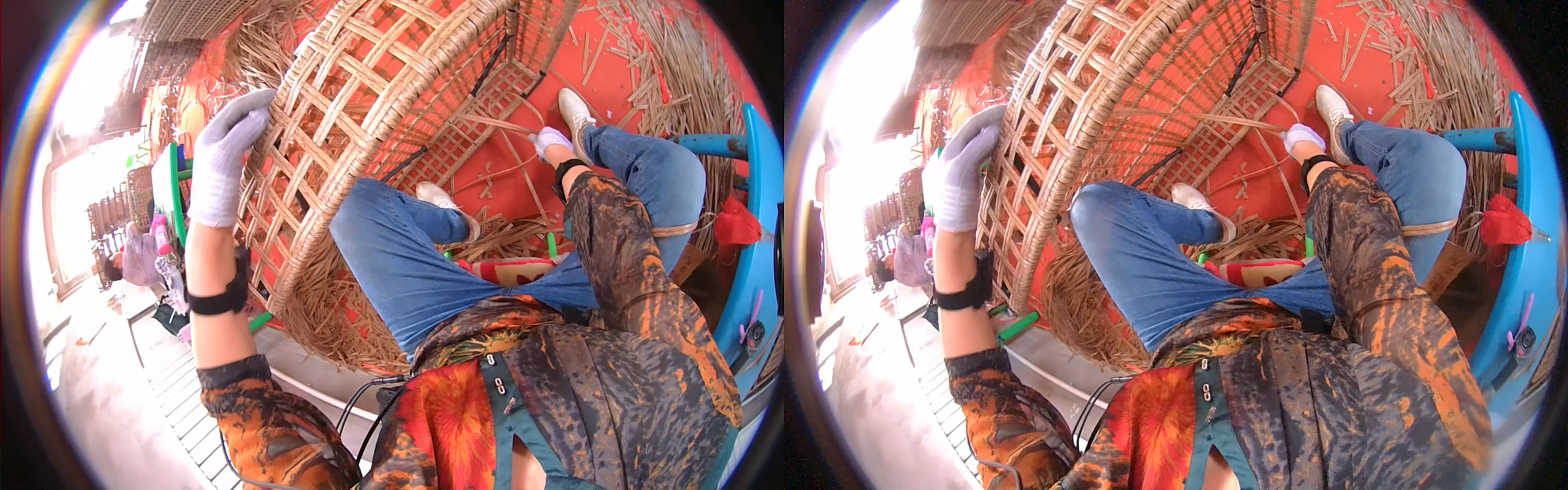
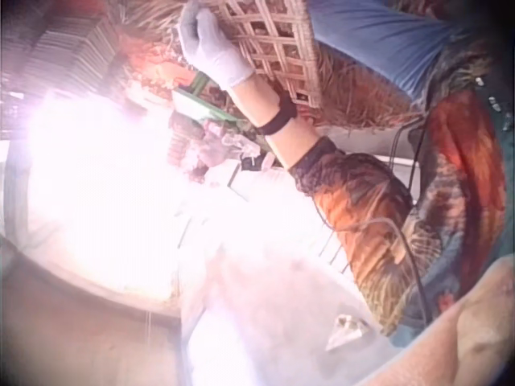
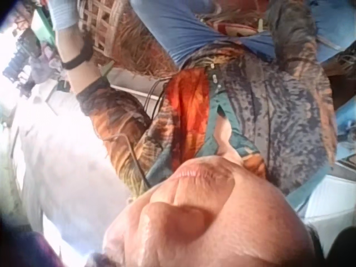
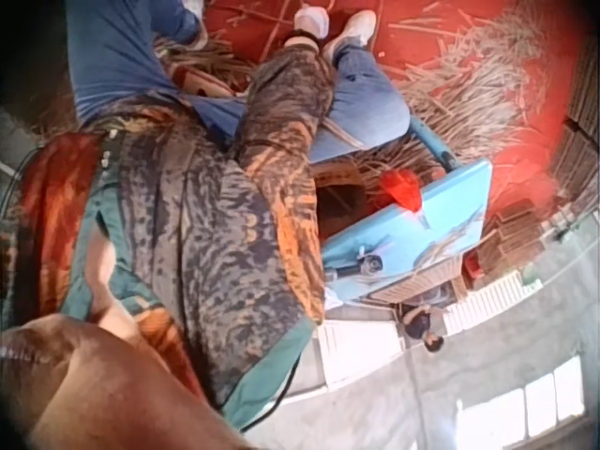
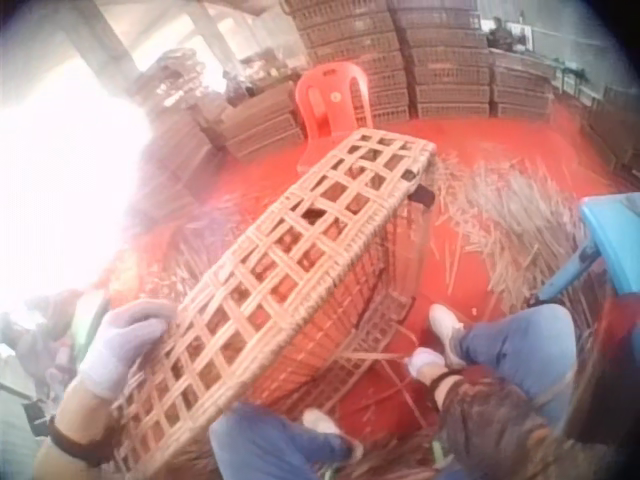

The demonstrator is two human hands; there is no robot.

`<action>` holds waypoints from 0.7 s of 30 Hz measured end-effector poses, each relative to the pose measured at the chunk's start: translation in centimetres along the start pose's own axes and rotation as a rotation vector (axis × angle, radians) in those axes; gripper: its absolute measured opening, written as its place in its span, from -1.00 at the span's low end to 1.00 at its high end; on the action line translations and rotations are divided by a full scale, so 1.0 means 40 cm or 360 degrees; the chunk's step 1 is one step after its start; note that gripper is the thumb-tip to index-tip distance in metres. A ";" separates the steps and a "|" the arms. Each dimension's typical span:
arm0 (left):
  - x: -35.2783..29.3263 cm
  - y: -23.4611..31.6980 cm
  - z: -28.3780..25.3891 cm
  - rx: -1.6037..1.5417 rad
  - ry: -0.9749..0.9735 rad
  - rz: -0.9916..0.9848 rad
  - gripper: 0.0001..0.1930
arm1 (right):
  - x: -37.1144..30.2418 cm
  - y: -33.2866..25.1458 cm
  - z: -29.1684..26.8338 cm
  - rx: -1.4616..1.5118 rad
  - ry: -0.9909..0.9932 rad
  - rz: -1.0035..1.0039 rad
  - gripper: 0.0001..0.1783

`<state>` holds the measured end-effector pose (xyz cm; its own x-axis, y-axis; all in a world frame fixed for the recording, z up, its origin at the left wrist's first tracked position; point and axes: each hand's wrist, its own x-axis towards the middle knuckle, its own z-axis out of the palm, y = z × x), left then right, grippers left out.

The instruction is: Weaving bamboo strips into a furniture frame.

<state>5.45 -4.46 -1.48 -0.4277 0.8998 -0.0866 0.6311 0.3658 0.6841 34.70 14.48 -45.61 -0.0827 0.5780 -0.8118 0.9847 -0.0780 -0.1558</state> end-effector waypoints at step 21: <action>0.058 -0.209 -0.021 -0.0070 0.0222 0.0002 -0.70 | -0.474 -0.524 -0.010 0.1110 -0.0546 -0.2196 -0.34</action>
<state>-1.35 -5.61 -6.80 -0.5147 0.8573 0.0139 0.6039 0.3509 0.7156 15.69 5.48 -26.72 -0.9418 0.3213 0.0987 -0.1268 -0.0677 -0.9896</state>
